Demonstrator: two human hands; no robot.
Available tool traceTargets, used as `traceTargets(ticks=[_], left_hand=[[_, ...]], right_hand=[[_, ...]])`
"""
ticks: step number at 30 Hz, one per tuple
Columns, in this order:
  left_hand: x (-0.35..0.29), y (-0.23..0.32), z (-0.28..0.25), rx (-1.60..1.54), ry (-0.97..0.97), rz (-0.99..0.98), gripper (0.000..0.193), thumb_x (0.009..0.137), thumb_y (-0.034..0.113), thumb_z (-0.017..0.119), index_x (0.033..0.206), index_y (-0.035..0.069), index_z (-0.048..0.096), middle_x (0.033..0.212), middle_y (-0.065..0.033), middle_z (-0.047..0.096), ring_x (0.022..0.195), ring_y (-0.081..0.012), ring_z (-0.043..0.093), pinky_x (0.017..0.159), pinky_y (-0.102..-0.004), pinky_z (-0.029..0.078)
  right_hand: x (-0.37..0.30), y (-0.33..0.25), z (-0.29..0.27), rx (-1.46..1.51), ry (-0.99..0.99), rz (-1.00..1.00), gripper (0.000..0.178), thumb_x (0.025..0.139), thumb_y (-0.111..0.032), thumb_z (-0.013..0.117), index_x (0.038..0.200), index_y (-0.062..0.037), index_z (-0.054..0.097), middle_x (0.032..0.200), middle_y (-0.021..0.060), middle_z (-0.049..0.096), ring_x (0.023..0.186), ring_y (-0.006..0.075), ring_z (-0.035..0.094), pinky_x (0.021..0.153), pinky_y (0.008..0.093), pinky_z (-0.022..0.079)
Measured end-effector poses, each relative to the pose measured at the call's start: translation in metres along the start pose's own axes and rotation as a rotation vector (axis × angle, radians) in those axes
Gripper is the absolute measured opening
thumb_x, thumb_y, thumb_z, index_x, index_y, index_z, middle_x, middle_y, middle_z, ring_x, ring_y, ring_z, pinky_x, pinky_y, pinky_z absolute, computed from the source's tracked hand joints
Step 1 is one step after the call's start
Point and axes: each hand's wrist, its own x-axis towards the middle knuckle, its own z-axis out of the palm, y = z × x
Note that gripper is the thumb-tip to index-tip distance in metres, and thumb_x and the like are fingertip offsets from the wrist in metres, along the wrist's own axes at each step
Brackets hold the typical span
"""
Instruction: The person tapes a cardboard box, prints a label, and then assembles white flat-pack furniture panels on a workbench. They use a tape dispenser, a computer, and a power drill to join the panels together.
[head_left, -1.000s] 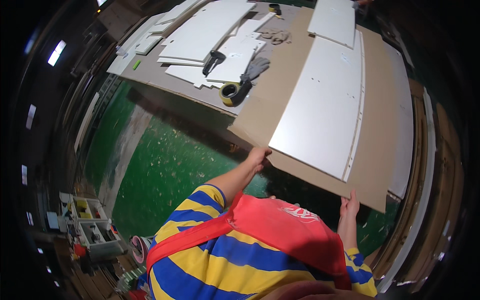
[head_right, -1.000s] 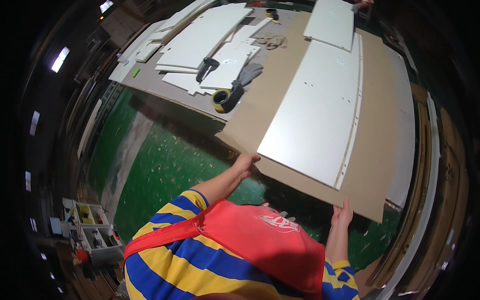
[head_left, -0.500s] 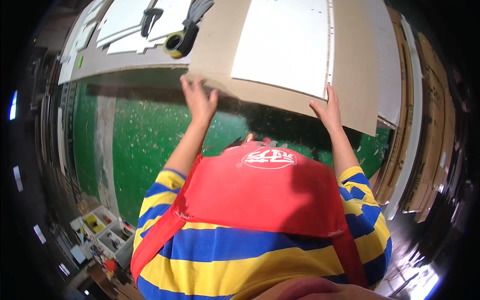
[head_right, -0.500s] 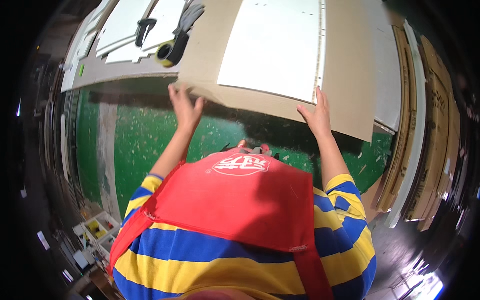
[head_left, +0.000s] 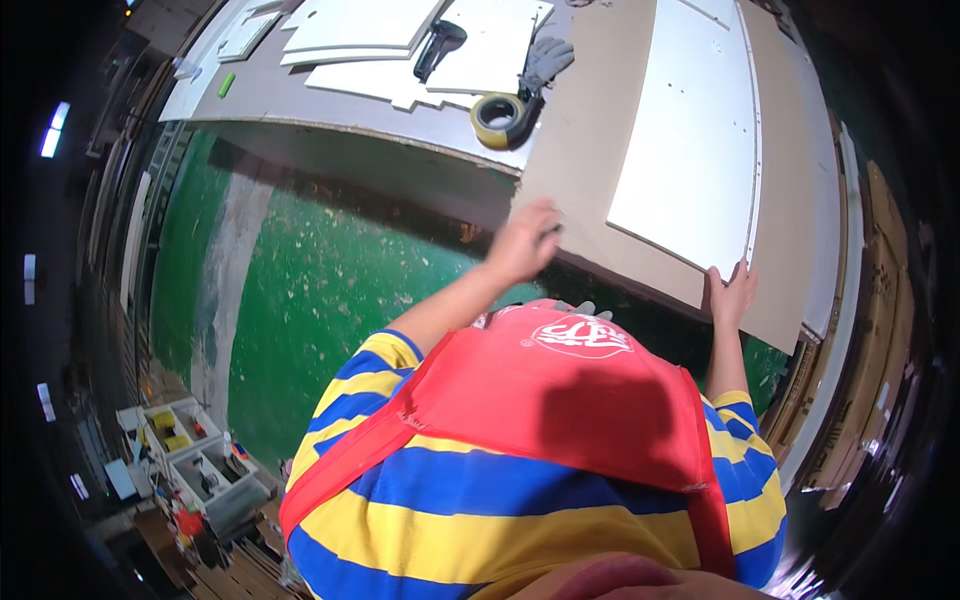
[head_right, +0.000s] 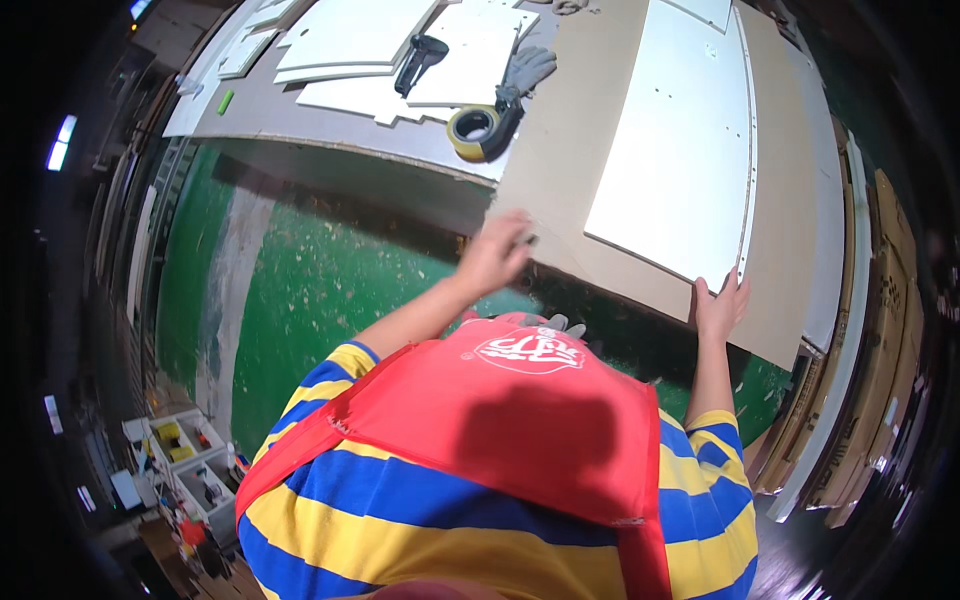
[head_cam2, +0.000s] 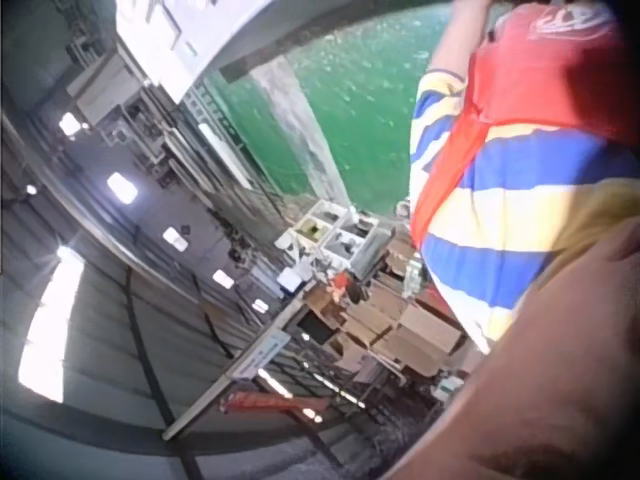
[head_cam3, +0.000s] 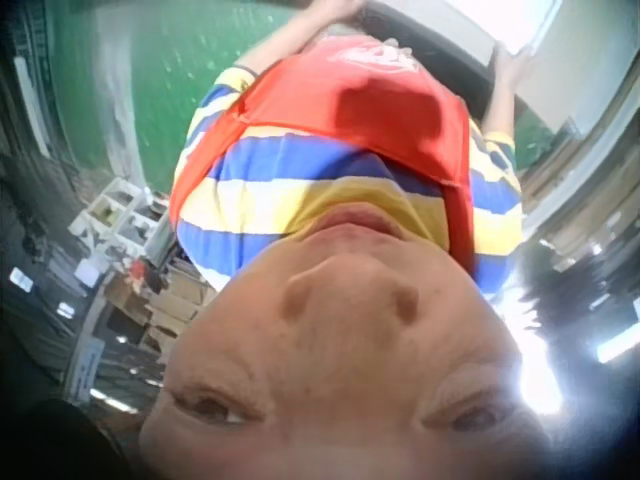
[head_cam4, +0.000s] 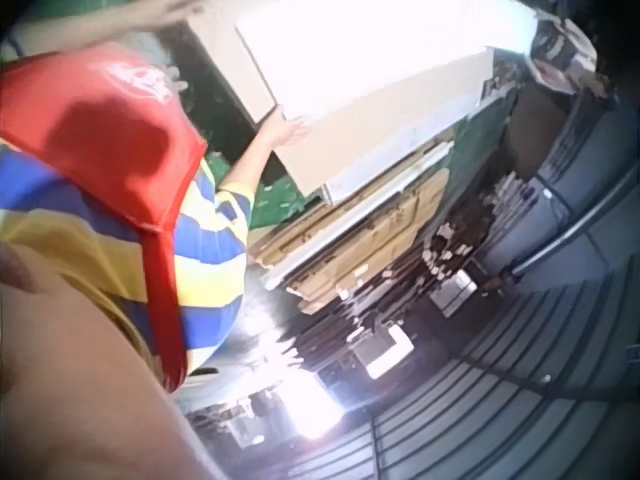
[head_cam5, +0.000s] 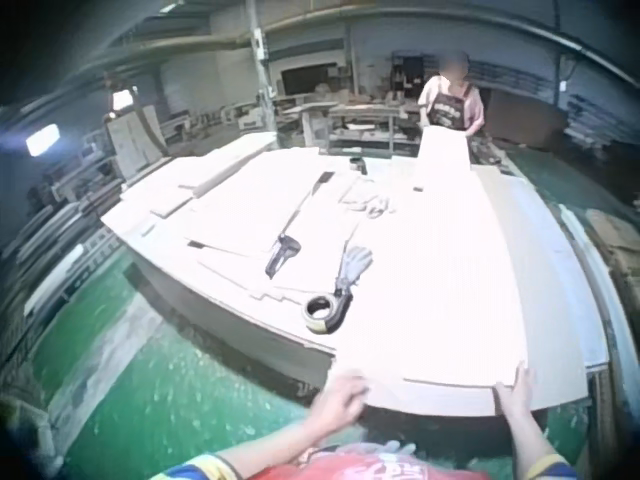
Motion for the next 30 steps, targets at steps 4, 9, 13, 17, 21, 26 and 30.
traceTargets(ticks=[4,9,13,17,21,26,30], left_hand=[[0.068,-0.093,-0.102,0.285,0.347,-0.027,0.037,0.08,0.012,0.067,0.113,-0.001,0.057,0.117,-0.0212,0.058,0.11,-0.0379,0.054,0.098,-0.042,0.043],[0.178,-0.189,-0.173,0.51,0.375,-0.294,0.059,0.088,0.025,0.063,0.134,-0.004,0.04,0.14,-0.0275,0.039,0.131,-0.0419,0.036,0.109,-0.0453,0.032],[0.236,-0.21,-0.178,0.485,0.164,-0.522,0.052,0.088,0.028,0.061,0.125,-0.005,0.047,0.126,-0.0276,0.052,0.117,-0.0422,0.05,0.099,-0.0481,0.041],[0.253,-0.202,-0.206,0.621,0.125,-0.562,0.041,0.089,0.031,0.059,0.106,-0.006,0.055,0.109,-0.0273,0.06,0.102,-0.0424,0.058,0.089,-0.0491,0.046],[0.275,-0.159,-0.188,0.026,0.149,-0.643,0.044,0.093,0.039,0.054,0.095,-0.005,0.057,0.086,-0.0174,0.064,0.079,-0.0294,0.064,0.072,-0.0411,0.049],[0.287,-0.06,-0.105,-1.809,-0.311,-0.74,0.04,0.097,0.036,0.04,0.098,0.001,0.059,0.084,-0.009,0.06,0.076,-0.0214,0.055,0.068,-0.0339,0.046],[0.319,-0.049,-0.09,-1.223,-0.523,-0.763,0.041,0.099,0.035,0.039,0.102,-0.001,0.058,0.092,-0.0162,0.064,0.079,-0.0273,0.063,0.073,-0.0356,0.051]], right_hand=[[-0.009,-0.078,0.018,0.246,0.104,-0.143,0.057,0.084,-0.029,0.067,0.131,-0.0014,0.05,0.141,0.0233,0.041,0.133,0.038,0.036,0.111,0.0469,0.027],[-0.057,-0.237,-0.018,0.788,-0.272,-0.224,0.041,0.086,-0.018,0.065,0.122,-0.0008,0.056,0.138,0.0198,0.044,0.13,0.0351,0.041,0.106,0.042,0.038],[-0.041,-0.293,-0.014,1.018,-0.421,-0.209,0.029,0.09,-0.015,0.062,0.115,-0.0012,0.06,0.13,0.0154,0.05,0.12,0.0287,0.052,0.096,0.0341,0.049],[0.01,-0.342,0.021,1.172,-0.499,-0.152,0.026,0.092,-0.015,0.061,0.113,-0.0003,0.062,0.108,0.0127,0.064,0.101,0.0217,0.063,0.085,0.0302,0.051],[0.078,-0.408,0.032,1.344,-0.571,-0.169,0.029,0.093,-0.019,0.061,0.112,0.002,0.062,0.099,0.0111,0.068,0.093,0.0162,0.065,0.083,0.0298,0.051],[0.171,-0.45,0.044,2.36,-1.1,0.357,0.051,0.094,-0.044,0.054,0.124,-0.0023,0.053,0.11,0.0132,0.064,0.108,0.0254,0.061,0.096,0.0371,0.047],[0.202,-0.418,0.053,2.516,-0.805,0.413,0.047,0.095,-0.043,0.051,0.115,-0.0006,0.053,0.084,0.0086,0.062,0.081,0.0269,0.065,0.081,0.0413,0.054]])
